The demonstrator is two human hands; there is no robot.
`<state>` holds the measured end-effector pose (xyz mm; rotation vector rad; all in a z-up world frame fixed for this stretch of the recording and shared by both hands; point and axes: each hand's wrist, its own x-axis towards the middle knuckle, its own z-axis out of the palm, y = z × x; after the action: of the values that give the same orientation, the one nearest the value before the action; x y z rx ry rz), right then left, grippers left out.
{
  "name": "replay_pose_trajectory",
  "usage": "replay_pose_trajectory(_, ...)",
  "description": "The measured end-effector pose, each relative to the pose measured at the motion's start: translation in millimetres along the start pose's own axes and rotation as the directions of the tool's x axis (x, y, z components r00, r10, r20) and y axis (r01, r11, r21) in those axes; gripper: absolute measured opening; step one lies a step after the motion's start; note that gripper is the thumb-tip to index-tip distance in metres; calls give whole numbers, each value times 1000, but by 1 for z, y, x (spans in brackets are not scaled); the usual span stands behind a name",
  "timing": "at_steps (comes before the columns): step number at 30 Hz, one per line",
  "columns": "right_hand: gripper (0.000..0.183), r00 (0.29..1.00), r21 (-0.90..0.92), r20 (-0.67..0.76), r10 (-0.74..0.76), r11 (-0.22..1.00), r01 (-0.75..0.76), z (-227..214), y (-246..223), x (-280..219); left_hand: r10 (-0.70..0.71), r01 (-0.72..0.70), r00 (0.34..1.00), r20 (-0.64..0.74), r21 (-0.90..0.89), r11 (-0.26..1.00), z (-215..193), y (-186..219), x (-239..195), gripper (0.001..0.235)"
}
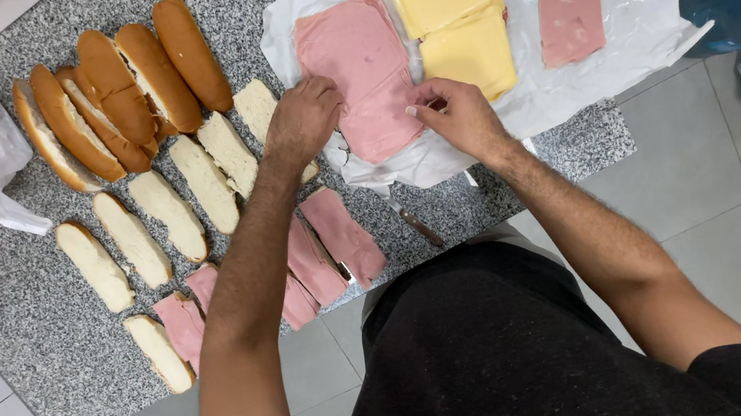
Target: The person places slices of ham and cheese onto pieces of bread by hand and then picks up a cup containing a green herb mixture and a spoon.
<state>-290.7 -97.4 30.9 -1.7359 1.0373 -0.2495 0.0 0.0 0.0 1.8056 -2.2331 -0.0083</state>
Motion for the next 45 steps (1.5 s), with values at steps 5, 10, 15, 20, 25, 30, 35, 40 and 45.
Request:
replay_pose_trajectory(5,17,997,-37,-17,-72,997,72,5,-22,13,-32,32,999,1,-64,997,1,4,-4,13)
replay_pose_trajectory(10,15,984,-258,12,-176,950,173,22,-15,28,-46,50,998,38,-123,991,-1,12,-7,31)
replay_pose_trajectory(15,36,993,-482,-117,-18,875,-41,20,-6,55,-114,111,990,-77,-44,993,4,27,13,36)
replay_pose_trajectory(20,37,987,-511,-155,-36,858,-48,25,-1,63,-242,231,967,-76,-138,963,13,61,53,37)
replay_pose_trajectory(25,37,974,-421,-224,28,899,-123,20,-6,73,-347,324,933,-89,-207,923,14,74,81,39)
replay_pose_trajectory(30,39,980,-182,-80,184,964,-196,12,-9,86,-386,363,917,-101,-191,912,19,73,85,44)
replay_pose_trajectory(35,34,973,-59,-75,220,973,-224,12,-10,87,-375,332,911,-173,-233,914,23,76,84,31)
replay_pose_trajectory(40,31,989,-14,4,145,989,-145,21,-14,95,-416,383,875,-248,-174,907,34,76,81,35)
replay_pose_trajectory(45,34,988,-11,66,138,990,-138,23,-16,99,-544,466,813,-210,-326,823,35,75,81,27)
